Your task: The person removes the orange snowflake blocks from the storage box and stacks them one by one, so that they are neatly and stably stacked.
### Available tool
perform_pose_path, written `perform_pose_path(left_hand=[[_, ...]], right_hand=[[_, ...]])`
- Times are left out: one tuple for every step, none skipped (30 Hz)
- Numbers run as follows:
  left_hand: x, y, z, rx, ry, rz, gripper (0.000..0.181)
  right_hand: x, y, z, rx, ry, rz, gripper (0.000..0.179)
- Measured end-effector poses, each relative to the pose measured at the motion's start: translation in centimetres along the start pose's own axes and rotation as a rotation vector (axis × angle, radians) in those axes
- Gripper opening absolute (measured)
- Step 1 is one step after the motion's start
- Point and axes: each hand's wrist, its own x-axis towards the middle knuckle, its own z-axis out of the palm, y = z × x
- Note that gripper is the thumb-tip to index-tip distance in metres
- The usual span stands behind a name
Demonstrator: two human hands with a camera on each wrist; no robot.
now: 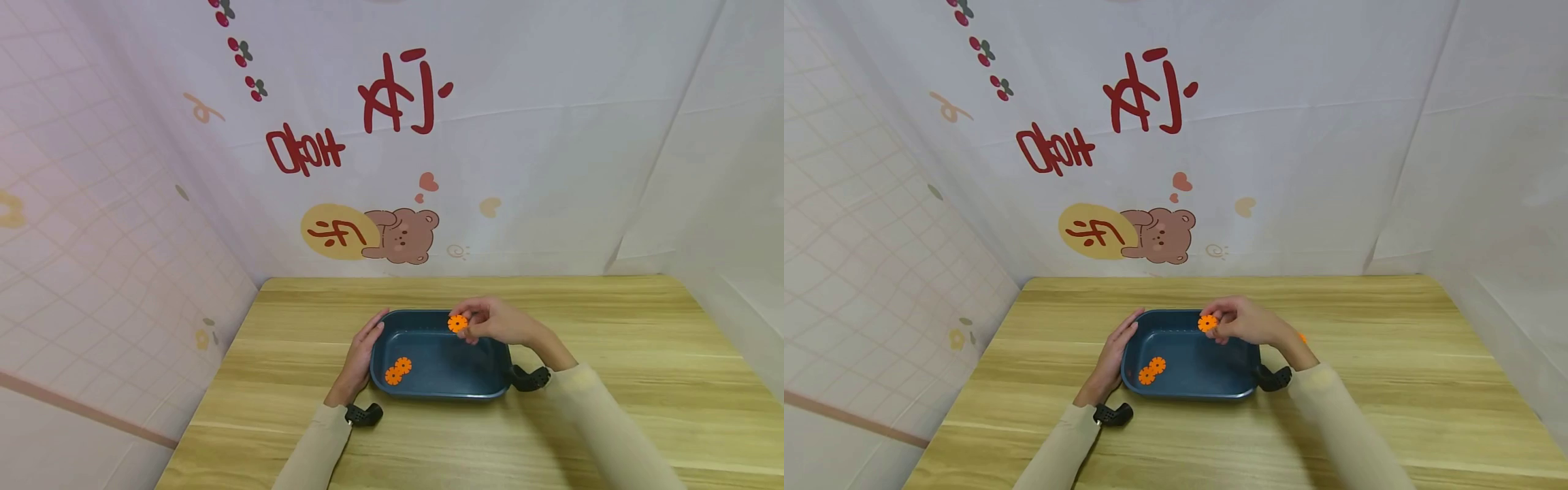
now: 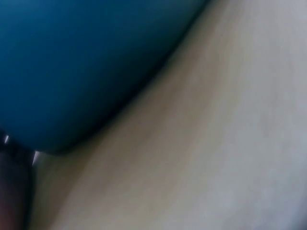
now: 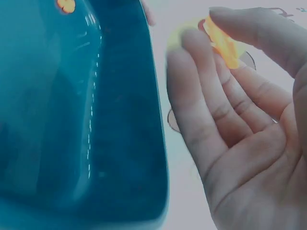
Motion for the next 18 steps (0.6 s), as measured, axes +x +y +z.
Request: perform_pose_path(left_hand=[[0.0, 0.0, 0.0, 0.001, 0.001, -0.001, 0.058], [0.0, 0.0, 0.0, 0.002, 0.002, -0.001, 0.058], [0.0, 0.0, 0.0, 0.002, 0.004, -0.001, 0.058], [0.0, 0.0, 0.0, 0.003, 0.005, 0.000, 0.057], [0.0, 0.0, 0.0, 0.002, 0.003, 0.001, 0.058], [0.0, 0.0, 0.0, 0.002, 0.002, 0.001, 0.058], [0.0, 0.0, 0.0, 0.002, 0.003, 0.000, 0.058], [0.0, 0.0, 0.0, 0.001, 0.003, 0.001, 0.058], [0.0, 0.0, 0.0, -0.002, 0.004, 0.002, 0.058], [0.0, 0.0, 0.0, -0.004, 0.004, 0.003, 0.058], [0.0, 0.0, 0.0, -0.005, 0.005, 0.005, 0.058], [0.0, 0.0, 0.0, -0.007, 0.006, 0.005, 0.058], [0.0, 0.0, 0.0, -0.009, 0.007, 0.007, 0.057], [0.0, 0.0, 0.0, -0.010, 0.005, 0.008, 0.057], [0.0, 0.0, -0.1, -0.011, 0.003, 0.009, 0.057], [0.0, 0.0, -0.1, -0.009, 0.002, 0.009, 0.057], [0.0, 0.0, -0.1, -0.007, 0.000, 0.010, 0.057], [0.0, -0.1, -0.1, -0.006, -0.001, 0.010, 0.056]], right_hand=[[-0.3, 0.2, -0.2, -0.014, 0.014, -0.002, 0.034], [-0.5, 0.3, -0.4, -0.011, 0.026, -0.002, 0.034], [-0.9, 0.4, -0.5, -0.002, 0.040, -0.002, 0.034], [-1.2, 0.5, -0.6, -0.002, 0.057, -0.003, 0.034], [-1.5, 0.6, -0.8, 0.004, 0.076, -0.002, 0.034], [-1.8, 0.6, -0.9, 0.005, 0.099, -0.003, 0.034], [-2.2, 0.7, -1.0, 0.006, 0.122, -0.002, 0.035], [-2.5, 0.7, -1.1, -0.001, 0.145, 0.000, 0.035], [-2.8, 0.8, -1.2, -0.017, 0.168, -0.005, 0.036], [-3.1, 0.9, -1.4, -0.043, 0.192, -0.007, 0.036], [-3.4, 1.0, -1.5, -0.060, 0.216, -0.011, 0.036], [-3.7, 1.1, -1.7, -0.074, 0.237, -0.014, 0.036], [-4.0, 1.3, -1.9, -0.084, 0.253, -0.021, 0.036], [-4.3, 1.5, -2.0, -0.092, 0.270, -0.027, 0.035], [-4.6, 1.7, -2.2, -0.103, 0.290, -0.031, 0.034], [-5.0, 1.9, -2.4, -0.123, 0.311, -0.036, 0.033], [-5.3, 2.2, -2.5, -0.141, 0.328, -0.043, 0.032], [-5.7, 2.5, -2.7, -0.164, 0.347, -0.042, 0.031]])
